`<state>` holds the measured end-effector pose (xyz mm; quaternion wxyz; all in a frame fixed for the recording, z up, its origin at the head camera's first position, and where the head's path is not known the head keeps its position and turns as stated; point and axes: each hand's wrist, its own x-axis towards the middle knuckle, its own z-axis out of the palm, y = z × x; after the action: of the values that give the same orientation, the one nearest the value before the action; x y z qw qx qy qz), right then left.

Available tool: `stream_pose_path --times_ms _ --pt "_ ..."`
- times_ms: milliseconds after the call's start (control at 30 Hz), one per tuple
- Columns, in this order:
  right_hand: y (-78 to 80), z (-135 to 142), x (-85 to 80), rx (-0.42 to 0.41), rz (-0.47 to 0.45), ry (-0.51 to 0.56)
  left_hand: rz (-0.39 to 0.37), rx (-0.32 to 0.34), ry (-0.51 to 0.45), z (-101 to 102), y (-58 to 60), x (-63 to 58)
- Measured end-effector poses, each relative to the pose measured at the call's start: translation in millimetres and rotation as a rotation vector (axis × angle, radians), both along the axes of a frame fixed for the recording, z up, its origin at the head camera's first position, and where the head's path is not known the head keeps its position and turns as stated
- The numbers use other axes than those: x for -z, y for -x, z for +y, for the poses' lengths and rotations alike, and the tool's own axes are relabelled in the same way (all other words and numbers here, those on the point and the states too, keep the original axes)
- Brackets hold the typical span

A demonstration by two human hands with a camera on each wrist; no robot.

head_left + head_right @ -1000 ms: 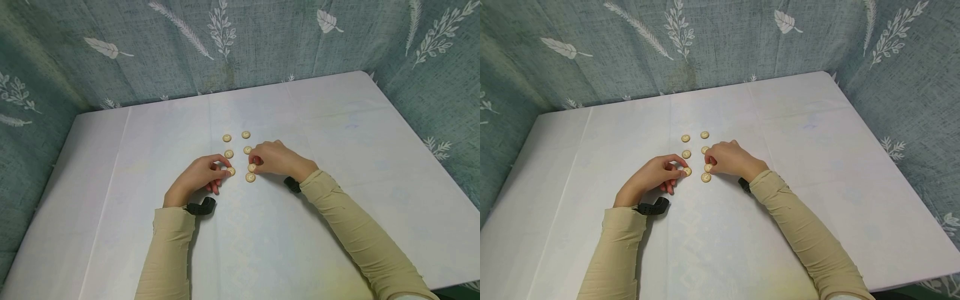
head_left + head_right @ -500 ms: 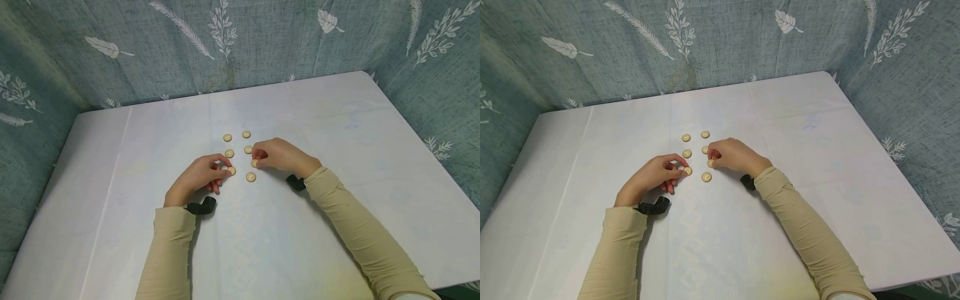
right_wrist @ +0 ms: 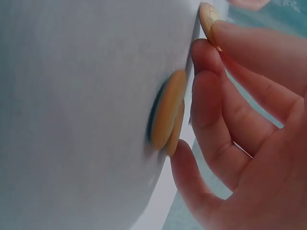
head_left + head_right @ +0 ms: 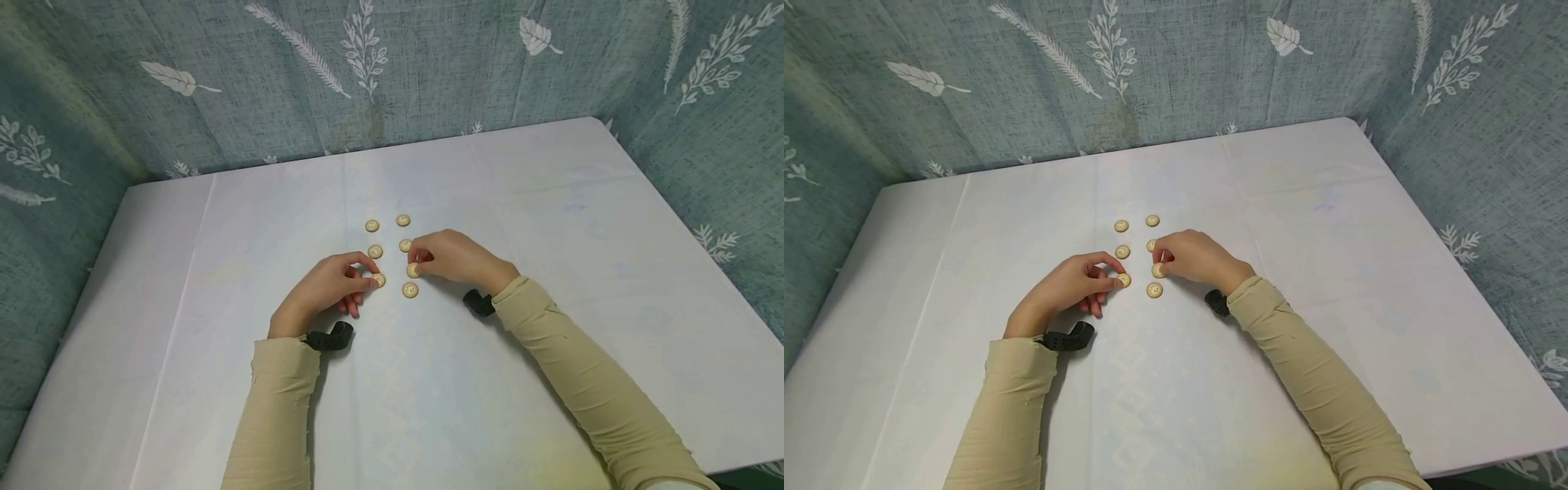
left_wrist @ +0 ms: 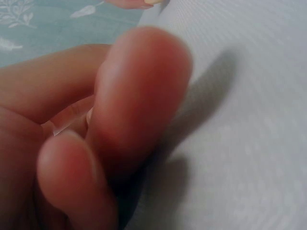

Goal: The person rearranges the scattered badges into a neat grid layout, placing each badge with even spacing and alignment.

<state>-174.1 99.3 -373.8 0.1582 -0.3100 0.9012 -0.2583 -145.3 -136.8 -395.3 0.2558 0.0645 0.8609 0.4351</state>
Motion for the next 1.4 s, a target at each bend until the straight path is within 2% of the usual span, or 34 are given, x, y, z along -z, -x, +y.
stream_pose_path --times_ms 567,833,1200,1400 --pt "-2.3 -4.5 -0.1 -0.008 0.000 -0.086 -0.008 0.004 -0.009 -1.3 -0.3 0.2" --pt "-3.1 -3.8 -0.8 -0.039 0.023 -0.097 -0.001 0.004 -0.015 -1.3 -1.0 0.6" --pt "-3.8 -3.5 -1.1 -0.022 -0.005 -0.118 0.002 0.003 -0.009 -1.6 -0.2 2.5" --pt "-3.6 -3.9 -1.4 -0.029 0.010 -0.126 0.008 0.001 -0.011 -1.7 0.5 2.7"
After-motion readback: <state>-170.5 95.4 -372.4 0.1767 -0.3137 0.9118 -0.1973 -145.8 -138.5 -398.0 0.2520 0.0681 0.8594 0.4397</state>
